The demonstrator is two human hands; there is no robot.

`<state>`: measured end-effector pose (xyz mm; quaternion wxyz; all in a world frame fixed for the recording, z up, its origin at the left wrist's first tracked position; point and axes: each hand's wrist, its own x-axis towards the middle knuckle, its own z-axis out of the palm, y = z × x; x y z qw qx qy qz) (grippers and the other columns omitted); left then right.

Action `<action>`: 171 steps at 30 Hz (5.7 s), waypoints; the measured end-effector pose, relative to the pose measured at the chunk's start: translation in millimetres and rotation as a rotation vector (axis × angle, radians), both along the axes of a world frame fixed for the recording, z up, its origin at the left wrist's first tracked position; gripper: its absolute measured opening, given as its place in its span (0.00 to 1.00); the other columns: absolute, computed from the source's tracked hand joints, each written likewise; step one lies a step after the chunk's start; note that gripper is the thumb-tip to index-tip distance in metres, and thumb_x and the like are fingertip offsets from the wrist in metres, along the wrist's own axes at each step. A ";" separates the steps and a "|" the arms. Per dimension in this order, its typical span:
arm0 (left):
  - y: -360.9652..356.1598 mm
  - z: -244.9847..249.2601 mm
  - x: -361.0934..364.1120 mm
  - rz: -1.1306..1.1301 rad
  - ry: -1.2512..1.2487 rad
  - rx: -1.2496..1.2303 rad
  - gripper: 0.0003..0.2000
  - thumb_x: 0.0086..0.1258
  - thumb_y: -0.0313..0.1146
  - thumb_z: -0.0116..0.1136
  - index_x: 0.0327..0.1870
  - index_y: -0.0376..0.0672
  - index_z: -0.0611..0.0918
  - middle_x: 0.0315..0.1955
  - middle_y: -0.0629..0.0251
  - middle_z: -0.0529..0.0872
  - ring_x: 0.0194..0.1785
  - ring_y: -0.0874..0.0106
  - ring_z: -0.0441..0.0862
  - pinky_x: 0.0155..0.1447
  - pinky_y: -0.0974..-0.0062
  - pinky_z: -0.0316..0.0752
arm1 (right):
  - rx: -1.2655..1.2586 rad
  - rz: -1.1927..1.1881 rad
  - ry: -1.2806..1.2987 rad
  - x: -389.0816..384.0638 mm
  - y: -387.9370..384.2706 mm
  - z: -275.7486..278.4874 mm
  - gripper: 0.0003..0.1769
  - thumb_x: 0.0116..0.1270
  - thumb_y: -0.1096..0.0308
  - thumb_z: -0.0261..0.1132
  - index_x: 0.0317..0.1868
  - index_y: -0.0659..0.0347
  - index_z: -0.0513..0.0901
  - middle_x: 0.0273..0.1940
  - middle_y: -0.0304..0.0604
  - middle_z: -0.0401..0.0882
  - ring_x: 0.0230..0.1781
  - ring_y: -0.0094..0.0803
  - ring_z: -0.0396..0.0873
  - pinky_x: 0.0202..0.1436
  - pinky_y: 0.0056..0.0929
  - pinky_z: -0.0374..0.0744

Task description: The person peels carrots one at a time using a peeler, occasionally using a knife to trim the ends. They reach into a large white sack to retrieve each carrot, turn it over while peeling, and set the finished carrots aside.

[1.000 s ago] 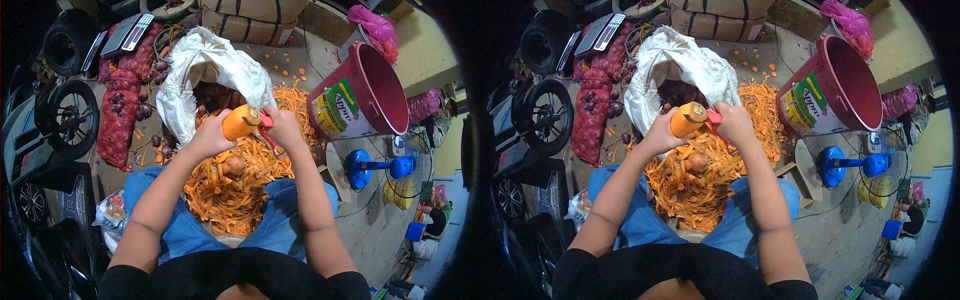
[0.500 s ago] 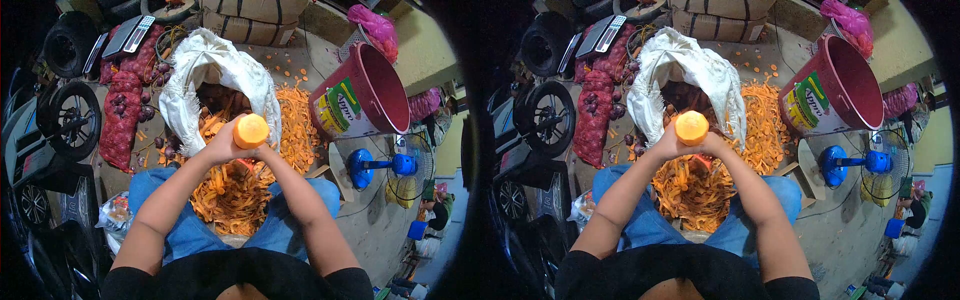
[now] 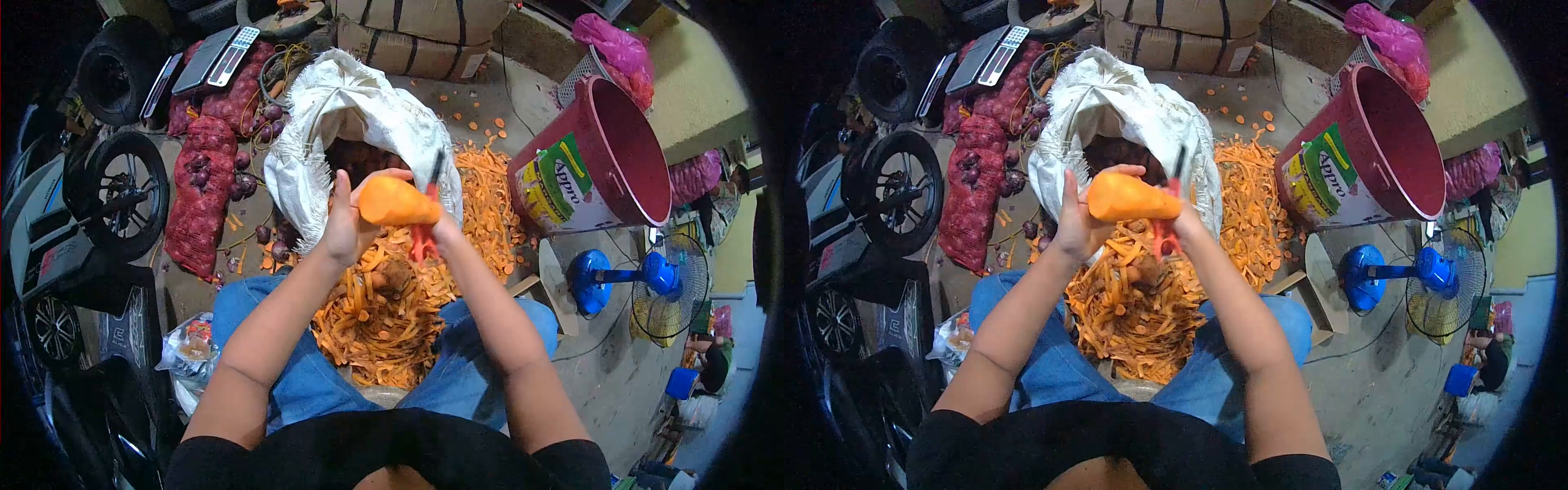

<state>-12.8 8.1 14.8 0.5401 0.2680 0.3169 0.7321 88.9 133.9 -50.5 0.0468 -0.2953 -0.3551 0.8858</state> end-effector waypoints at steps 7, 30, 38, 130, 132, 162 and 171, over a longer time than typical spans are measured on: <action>-11.7 -9.5 12.6 -0.302 -0.346 -0.412 0.22 0.65 0.44 0.34 0.52 0.37 0.64 0.44 0.54 0.73 0.44 0.65 0.74 0.44 0.64 0.72 | 0.310 -0.292 -0.106 3.8 39.4 32.8 0.10 0.57 0.61 0.58 0.29 0.59 0.72 0.20 0.33 0.71 0.16 0.21 0.68 0.21 0.20 0.69; 3.8 -34.3 14.5 -0.408 -0.449 -0.272 0.23 0.65 0.46 0.31 0.53 0.38 0.63 0.36 0.57 0.76 0.35 0.66 0.77 0.37 0.65 0.75 | 0.461 -0.781 0.029 4.1 38.7 67.7 0.13 0.61 0.62 0.53 0.27 0.65 0.72 0.23 0.39 0.73 0.19 0.22 0.71 0.23 0.22 0.72; 6.4 -34.7 8.8 -0.390 -0.614 -0.163 0.24 0.64 0.49 0.29 0.52 0.39 0.64 0.35 0.57 0.75 0.34 0.66 0.76 0.34 0.67 0.74 | 0.426 -0.813 0.067 10.9 46.7 71.2 0.13 0.60 0.62 0.55 0.25 0.62 0.70 0.23 0.36 0.71 0.21 0.20 0.70 0.25 0.22 0.71; 230.0 -358.5 -113.5 0.170 1.734 -0.527 0.26 0.58 0.44 0.44 0.56 0.40 0.61 0.52 0.55 0.67 0.56 0.60 0.63 0.56 0.67 0.60 | 0.911 -0.970 -0.260 92.6 141.8 74.0 0.10 0.60 0.65 0.54 0.33 0.65 0.71 0.25 0.32 0.69 0.23 0.14 0.65 0.26 0.15 0.66; 232.1 -358.1 -113.5 0.169 1.723 -0.528 0.26 0.58 0.45 0.45 0.56 0.40 0.61 0.52 0.54 0.67 0.56 0.60 0.63 0.56 0.67 0.60 | 0.926 -0.981 -0.271 92.1 141.8 73.1 0.10 0.60 0.65 0.55 0.32 0.65 0.71 0.25 0.31 0.68 0.23 0.14 0.65 0.26 0.14 0.65; 161.6 -405.2 -137.9 0.249 1.706 -0.542 0.27 0.54 0.47 0.48 0.53 0.40 0.64 0.51 0.55 0.69 0.53 0.57 0.67 0.52 0.68 0.65 | 0.905 -0.849 -0.189 84.7 130.3 78.5 0.11 0.60 0.64 0.56 0.34 0.65 0.71 0.26 0.33 0.69 0.26 0.15 0.65 0.32 0.15 0.66; 101.9 -283.2 -109.1 -0.449 1.231 -1.027 0.23 0.53 0.47 0.49 0.45 0.39 0.71 0.38 0.56 0.77 0.40 0.61 0.74 0.45 0.70 0.69 | 1.007 -0.819 -0.165 80.1 116.2 80.8 0.10 0.60 0.63 0.55 0.31 0.63 0.72 0.22 0.27 0.64 0.22 0.13 0.58 0.25 0.14 0.59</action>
